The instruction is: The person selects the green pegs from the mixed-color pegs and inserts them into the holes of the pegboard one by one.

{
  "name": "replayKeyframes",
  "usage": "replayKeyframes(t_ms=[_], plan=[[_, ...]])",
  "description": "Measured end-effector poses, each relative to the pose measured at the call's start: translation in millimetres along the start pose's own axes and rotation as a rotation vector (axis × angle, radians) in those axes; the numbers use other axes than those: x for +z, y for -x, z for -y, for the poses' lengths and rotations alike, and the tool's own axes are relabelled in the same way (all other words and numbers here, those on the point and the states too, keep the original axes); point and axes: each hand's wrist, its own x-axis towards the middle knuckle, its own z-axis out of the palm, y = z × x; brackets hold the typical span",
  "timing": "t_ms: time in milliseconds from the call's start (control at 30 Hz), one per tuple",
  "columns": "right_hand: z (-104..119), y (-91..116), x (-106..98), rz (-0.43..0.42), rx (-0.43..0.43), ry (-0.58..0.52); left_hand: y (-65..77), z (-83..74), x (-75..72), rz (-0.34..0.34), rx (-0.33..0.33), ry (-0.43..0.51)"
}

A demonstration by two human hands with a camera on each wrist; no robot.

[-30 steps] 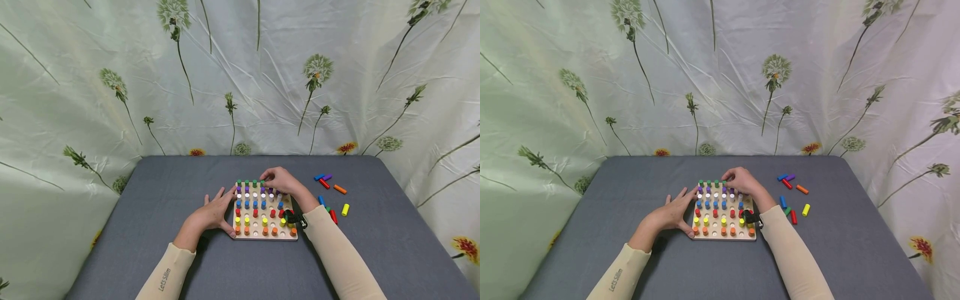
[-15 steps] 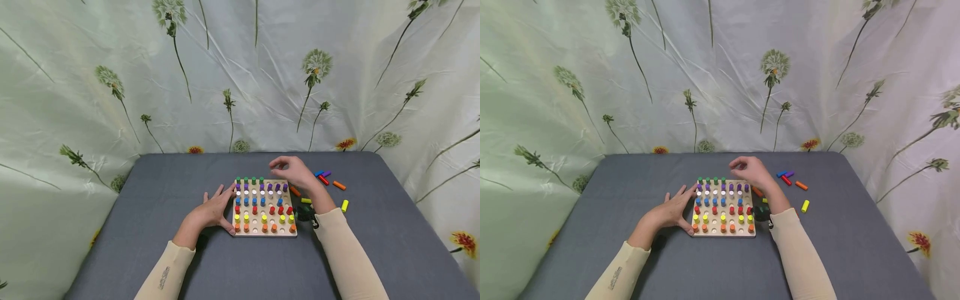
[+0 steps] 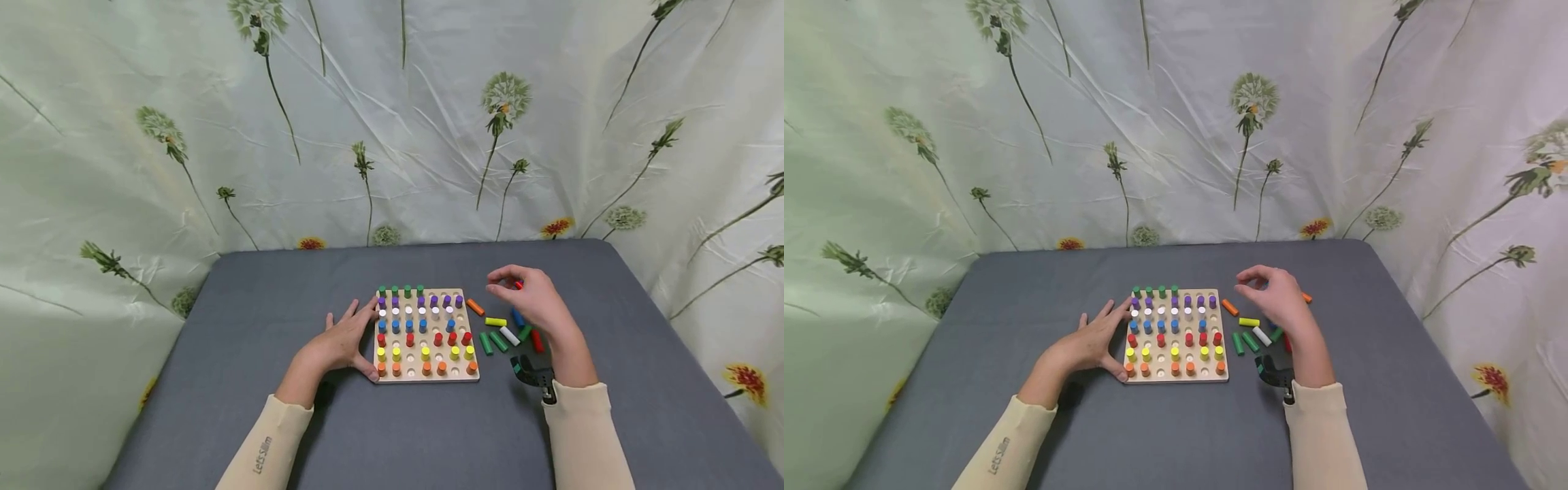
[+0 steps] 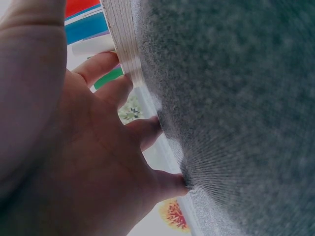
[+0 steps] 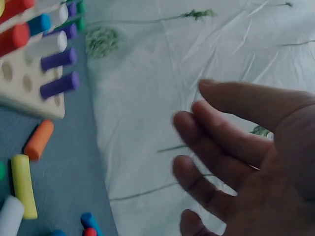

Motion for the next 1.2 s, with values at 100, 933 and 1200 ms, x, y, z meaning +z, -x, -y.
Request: replayKeyframes(t_ms=[100, 933, 1200], plan=[[-4, -3, 1, 0.054, -0.005, 0.068, 0.7, 1.2, -2.2, -0.010, 0.002, 0.005], [-18, -22, 52, 0.365, 0.165, 0.514, -0.5, 1.4, -1.1, 0.011, -0.007, -0.001], [-15, -16, 47, 0.351, 0.185, 0.540, -2.6, 0.1, -1.3, 0.016, -0.003, -0.007]])
